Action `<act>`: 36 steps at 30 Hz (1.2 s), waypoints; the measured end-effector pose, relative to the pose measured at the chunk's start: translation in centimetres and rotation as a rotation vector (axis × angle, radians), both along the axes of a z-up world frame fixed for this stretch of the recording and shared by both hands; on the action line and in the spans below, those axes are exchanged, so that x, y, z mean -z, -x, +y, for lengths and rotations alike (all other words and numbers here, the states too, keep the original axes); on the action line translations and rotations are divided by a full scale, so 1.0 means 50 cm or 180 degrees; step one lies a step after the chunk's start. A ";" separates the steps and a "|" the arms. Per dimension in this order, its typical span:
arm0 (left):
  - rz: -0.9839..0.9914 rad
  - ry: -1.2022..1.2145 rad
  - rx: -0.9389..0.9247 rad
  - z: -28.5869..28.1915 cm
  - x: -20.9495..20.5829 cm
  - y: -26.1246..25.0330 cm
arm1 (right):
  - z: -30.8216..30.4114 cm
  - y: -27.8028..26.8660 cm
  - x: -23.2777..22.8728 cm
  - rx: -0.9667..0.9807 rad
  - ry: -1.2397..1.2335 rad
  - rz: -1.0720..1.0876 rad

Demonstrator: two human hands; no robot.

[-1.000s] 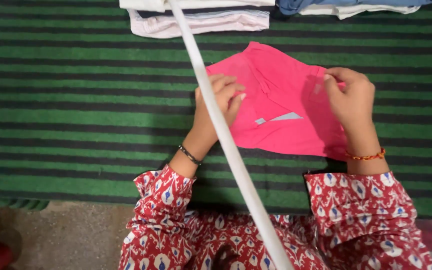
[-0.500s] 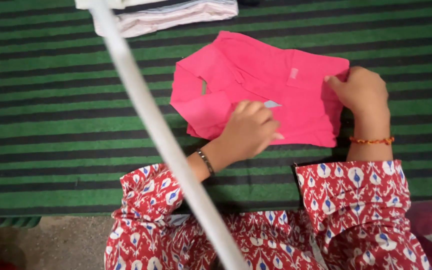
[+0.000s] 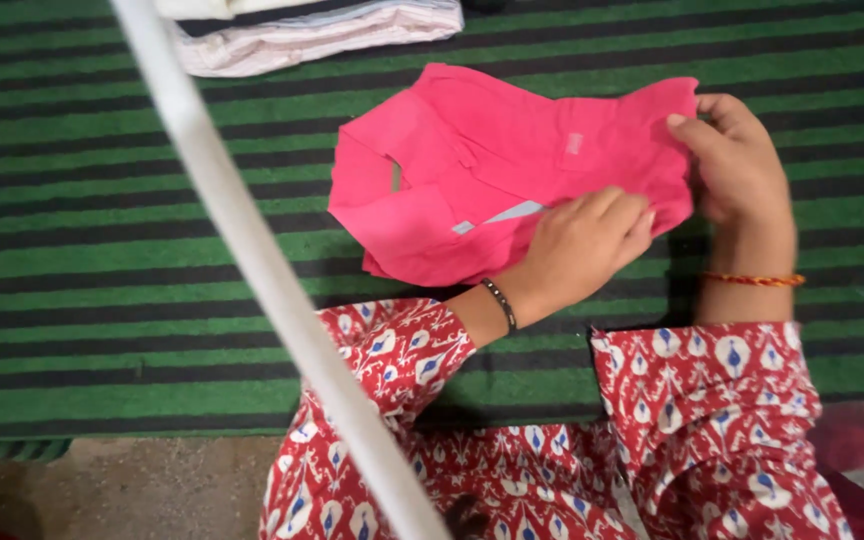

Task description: The person folds a pair of blue jeans, then a black polo shirt, a white button-up shirt, and a pink polo shirt on a green striped mat. Each item is folded neatly and stacked on top of the previous one.

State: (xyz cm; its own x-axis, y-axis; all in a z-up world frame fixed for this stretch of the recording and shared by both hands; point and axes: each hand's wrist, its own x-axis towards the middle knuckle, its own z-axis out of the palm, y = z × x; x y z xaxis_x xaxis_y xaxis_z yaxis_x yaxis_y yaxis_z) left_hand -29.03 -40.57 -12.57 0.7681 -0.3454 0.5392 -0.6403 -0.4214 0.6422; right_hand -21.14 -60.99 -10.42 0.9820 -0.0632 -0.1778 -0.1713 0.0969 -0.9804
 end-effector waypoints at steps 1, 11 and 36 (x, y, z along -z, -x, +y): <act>0.0200 0.0235 0.0072 0.002 -0.005 0.000 | -0.002 0.004 -0.005 -0.0367 0.0202 -0.0020; 0.0945 0.0373 0.0408 0.139 -0.022 -0.199 | 0.004 0.007 -0.006 -0.0561 0.1453 0.0174; 0.1744 0.0069 0.0789 0.477 -0.062 -0.394 | 0.043 -0.038 0.069 0.0318 0.0013 -0.1399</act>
